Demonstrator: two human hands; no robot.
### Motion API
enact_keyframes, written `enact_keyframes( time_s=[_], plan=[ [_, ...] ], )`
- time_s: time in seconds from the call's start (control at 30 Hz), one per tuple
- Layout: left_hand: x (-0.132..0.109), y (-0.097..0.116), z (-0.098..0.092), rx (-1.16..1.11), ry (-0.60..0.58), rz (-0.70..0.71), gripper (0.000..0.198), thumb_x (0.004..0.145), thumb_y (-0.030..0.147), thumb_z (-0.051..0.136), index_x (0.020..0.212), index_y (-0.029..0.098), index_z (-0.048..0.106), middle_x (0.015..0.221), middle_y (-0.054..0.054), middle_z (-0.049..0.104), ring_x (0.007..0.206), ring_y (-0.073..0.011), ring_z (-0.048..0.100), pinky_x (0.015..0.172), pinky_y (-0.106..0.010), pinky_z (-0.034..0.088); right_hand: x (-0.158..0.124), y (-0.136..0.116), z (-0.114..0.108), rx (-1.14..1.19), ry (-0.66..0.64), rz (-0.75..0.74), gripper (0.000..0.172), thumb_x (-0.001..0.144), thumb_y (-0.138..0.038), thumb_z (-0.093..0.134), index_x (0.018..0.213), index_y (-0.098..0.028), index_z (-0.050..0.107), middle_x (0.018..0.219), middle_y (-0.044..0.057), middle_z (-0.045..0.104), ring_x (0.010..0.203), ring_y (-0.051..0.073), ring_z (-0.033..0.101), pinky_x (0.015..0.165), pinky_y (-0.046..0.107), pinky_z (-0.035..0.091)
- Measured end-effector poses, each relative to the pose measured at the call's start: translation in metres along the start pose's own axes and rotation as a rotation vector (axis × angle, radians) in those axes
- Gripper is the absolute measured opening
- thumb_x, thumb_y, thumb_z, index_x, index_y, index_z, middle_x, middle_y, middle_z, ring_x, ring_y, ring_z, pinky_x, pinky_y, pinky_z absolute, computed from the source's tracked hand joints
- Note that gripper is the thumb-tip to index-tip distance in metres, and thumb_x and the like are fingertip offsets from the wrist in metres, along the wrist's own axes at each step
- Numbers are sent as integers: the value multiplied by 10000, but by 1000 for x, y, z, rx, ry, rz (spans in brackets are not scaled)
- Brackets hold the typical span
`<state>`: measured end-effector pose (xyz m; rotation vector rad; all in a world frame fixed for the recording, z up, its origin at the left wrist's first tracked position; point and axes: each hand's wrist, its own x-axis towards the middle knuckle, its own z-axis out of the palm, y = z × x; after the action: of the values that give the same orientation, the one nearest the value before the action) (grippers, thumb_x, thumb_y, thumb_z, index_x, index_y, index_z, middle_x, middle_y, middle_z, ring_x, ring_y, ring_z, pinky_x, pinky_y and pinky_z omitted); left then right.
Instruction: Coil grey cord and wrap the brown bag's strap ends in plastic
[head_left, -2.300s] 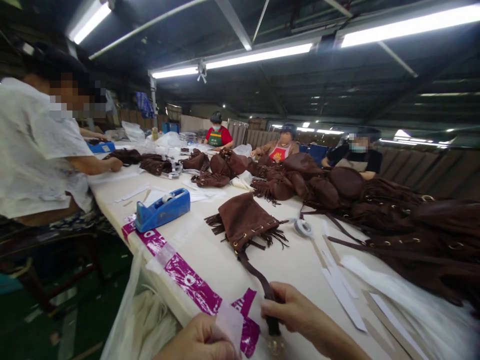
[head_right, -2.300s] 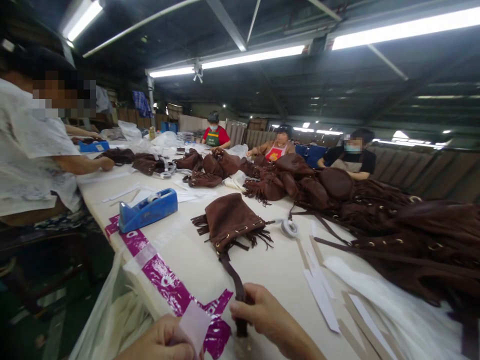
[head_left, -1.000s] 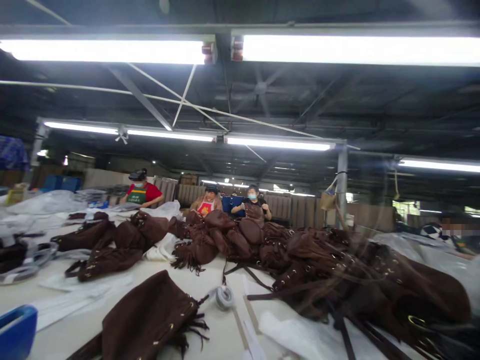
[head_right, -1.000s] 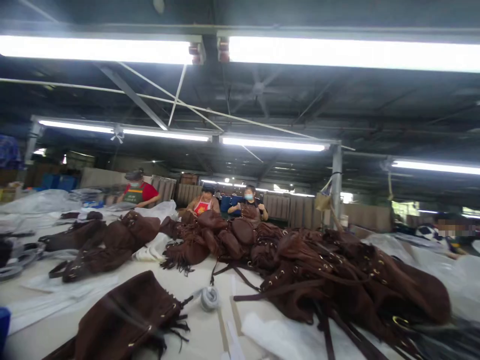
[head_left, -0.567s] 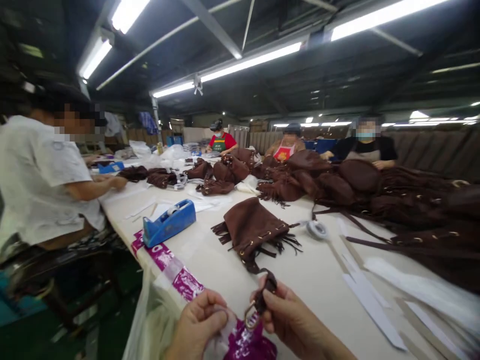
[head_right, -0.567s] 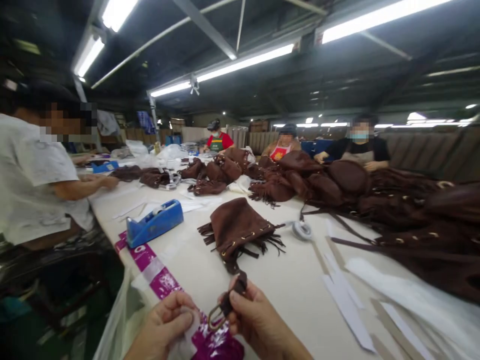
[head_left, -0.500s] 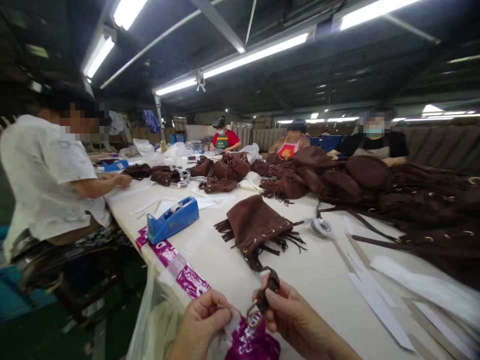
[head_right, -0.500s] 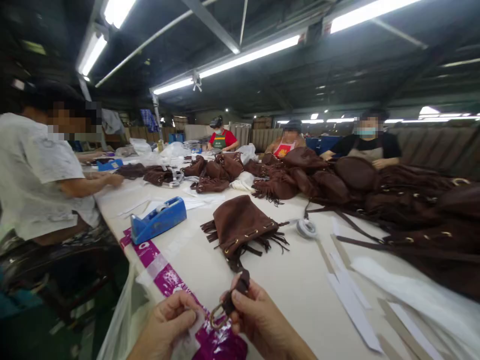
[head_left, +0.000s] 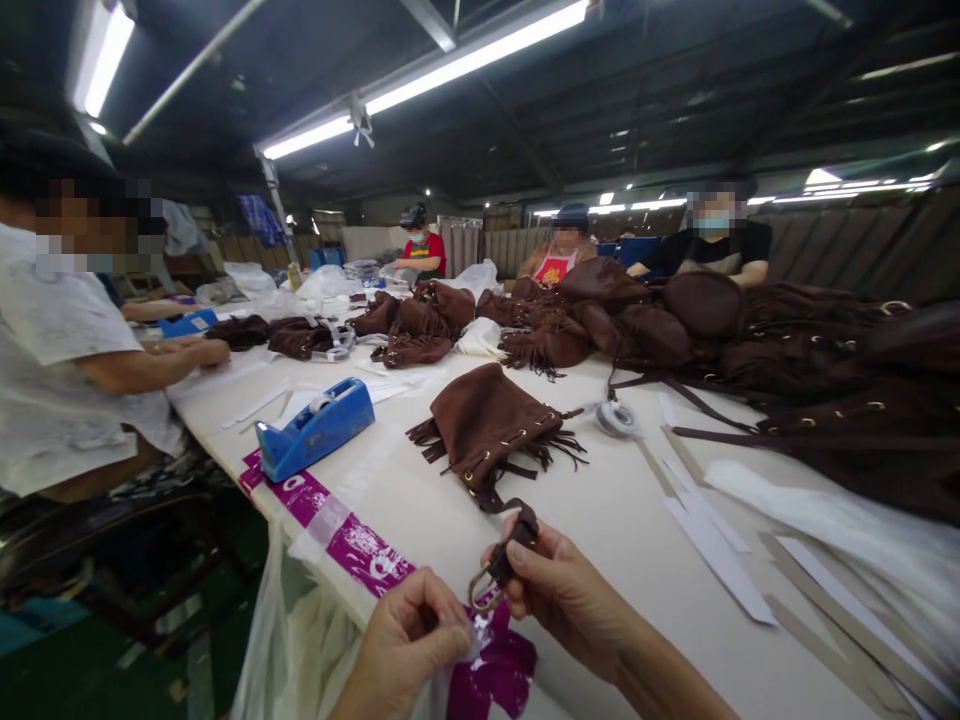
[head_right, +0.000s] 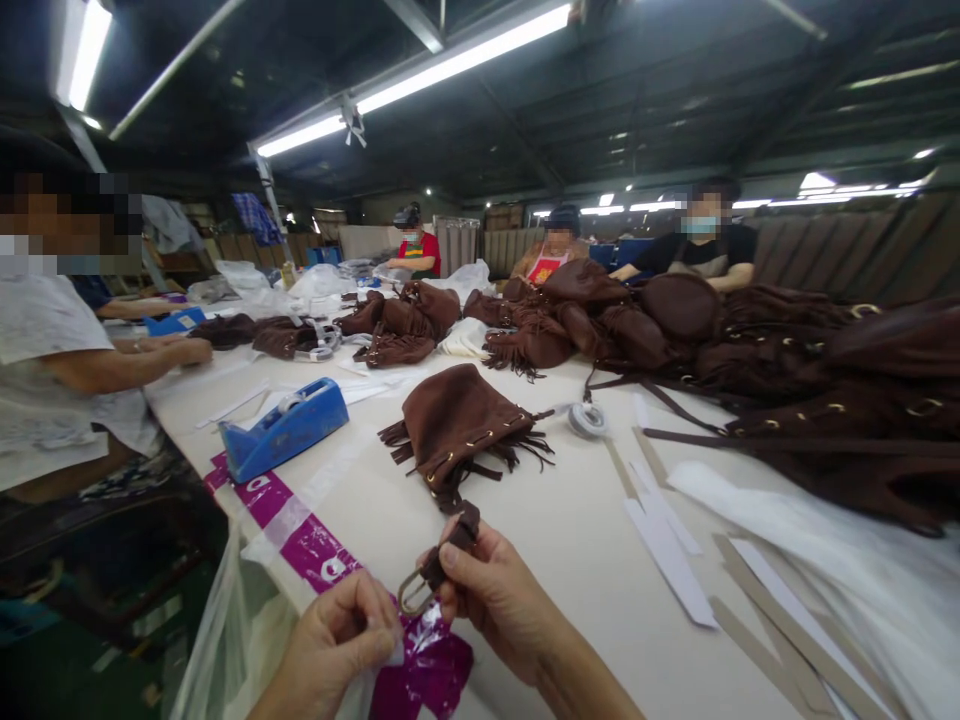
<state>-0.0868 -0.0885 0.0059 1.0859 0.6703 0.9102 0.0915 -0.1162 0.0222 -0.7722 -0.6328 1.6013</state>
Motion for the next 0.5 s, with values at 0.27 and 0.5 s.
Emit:
enact_keyframes(
  time_s=[0.27, 0.5],
  plan=[
    [1, -6, 5, 70, 11, -47, 191, 585, 169, 755, 586, 150, 565, 615, -6, 616, 606, -122, 527, 613, -230, 389, -2, -5, 3, 11, -15, -21, 394, 671, -346, 827, 835, -168, 515, 772, 20, 662, 485, 37, 504, 471, 153, 413],
    [4, -10, 1, 183, 64, -6, 235, 613, 257, 783, 590, 146, 577, 630, -9, 616, 608, -128, 530, 600, -229, 392, -2, -7, 2, -64, -13, -41, 370, 677, -356, 817, 824, -160, 540, 755, 15, 658, 492, 47, 513, 480, 165, 414]
  ],
)
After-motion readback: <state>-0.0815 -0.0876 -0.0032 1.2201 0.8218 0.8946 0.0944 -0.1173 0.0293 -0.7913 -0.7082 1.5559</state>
